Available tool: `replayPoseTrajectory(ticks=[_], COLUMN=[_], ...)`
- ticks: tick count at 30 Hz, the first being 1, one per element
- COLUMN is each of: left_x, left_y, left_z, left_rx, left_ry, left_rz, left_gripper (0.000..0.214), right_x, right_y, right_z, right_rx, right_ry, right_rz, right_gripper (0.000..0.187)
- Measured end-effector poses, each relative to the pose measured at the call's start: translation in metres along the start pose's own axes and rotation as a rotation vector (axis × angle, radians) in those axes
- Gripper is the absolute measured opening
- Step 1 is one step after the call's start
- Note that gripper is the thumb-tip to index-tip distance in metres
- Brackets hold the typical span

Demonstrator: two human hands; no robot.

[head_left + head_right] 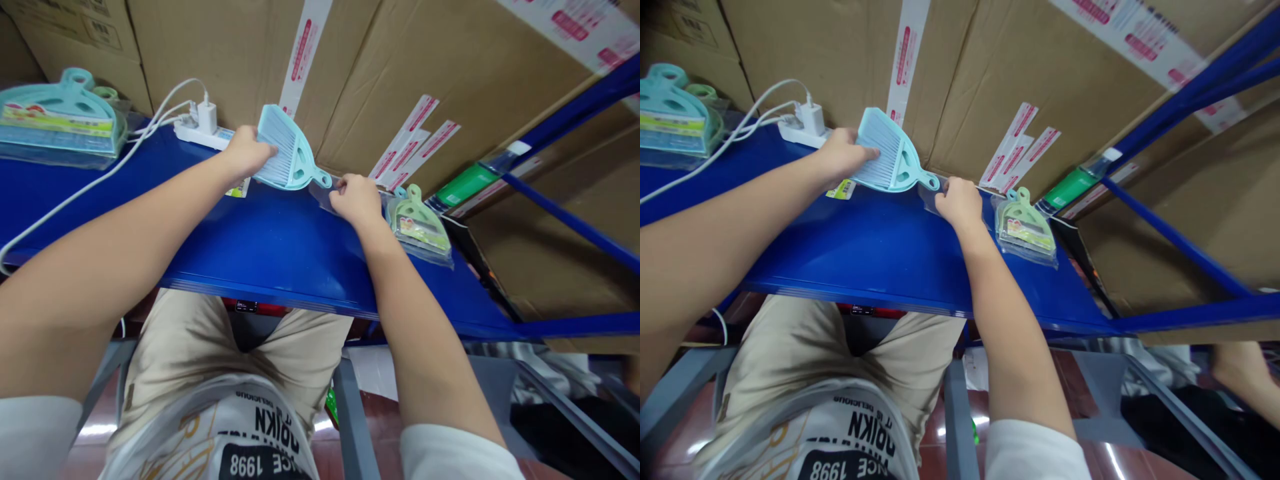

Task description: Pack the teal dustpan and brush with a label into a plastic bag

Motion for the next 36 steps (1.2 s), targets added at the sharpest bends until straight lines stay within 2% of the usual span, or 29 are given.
replayPoseTrajectory(ticks=[2, 7, 11, 15, 20, 25, 30, 36], left_x=[-0.001, -0.003, -0.003, -0.005, -0.006, -0.007, -0.015, -0.015], left_y=[0.000, 0.003, 0.005, 0.006, 0.008, 0.010, 0.016, 0.015], left_z=[0.002, 0.005, 0.007, 0.010, 0.015, 0.015, 0.019, 0.018], left_rx=[0.019, 0.046, 0.012, -0.034, -0.126, -0.115, -0.150, -0.156], left_ry=[-0.010, -0.023, -0.026, -0.013, -0.015, -0.019, -0.076, -0.053], left_rz=[-0.004, -0.004, 0.016, 0.050, 0.139, 0.178, 0.198, 0.185], left_gripper=[0.026, 0.030, 0.026, 0.017, 0.015, 0.014, 0.015, 0.018], right_x=[0.002, 0.003, 0.000, -0.007, -0.015, -0.014, -0.010, -0.017], right_y=[0.000, -0.001, -0.006, -0.017, -0.029, -0.029, -0.019, -0.030], right_z=[-0.001, -0.003, -0.004, -0.013, -0.019, -0.020, -0.023, -0.025], right_rx=[0.009, 0.080, 0.113, 0.122, 0.133, 0.172, 0.232, 0.234], right_ry=[0.039, 0.238, 0.311, 0.289, 0.218, 0.238, 0.243, 0.280], right_rz=[-0.035, -0.162, -0.211, -0.202, -0.201, -0.184, -0.141, -0.208], right_gripper=[0.028, 0.029, 0.031, 0.036, 0.040, 0.042, 0.042, 0.044])
Point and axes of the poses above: each hand's wrist, its own x-axis towards the middle knuckle, its own z-axis out of the palm, y = z × x, the point moved 7 cm from there along x, towards the middle knuckle, and after that the axes turned 4 degrees about -y, right-handed, at the moved point
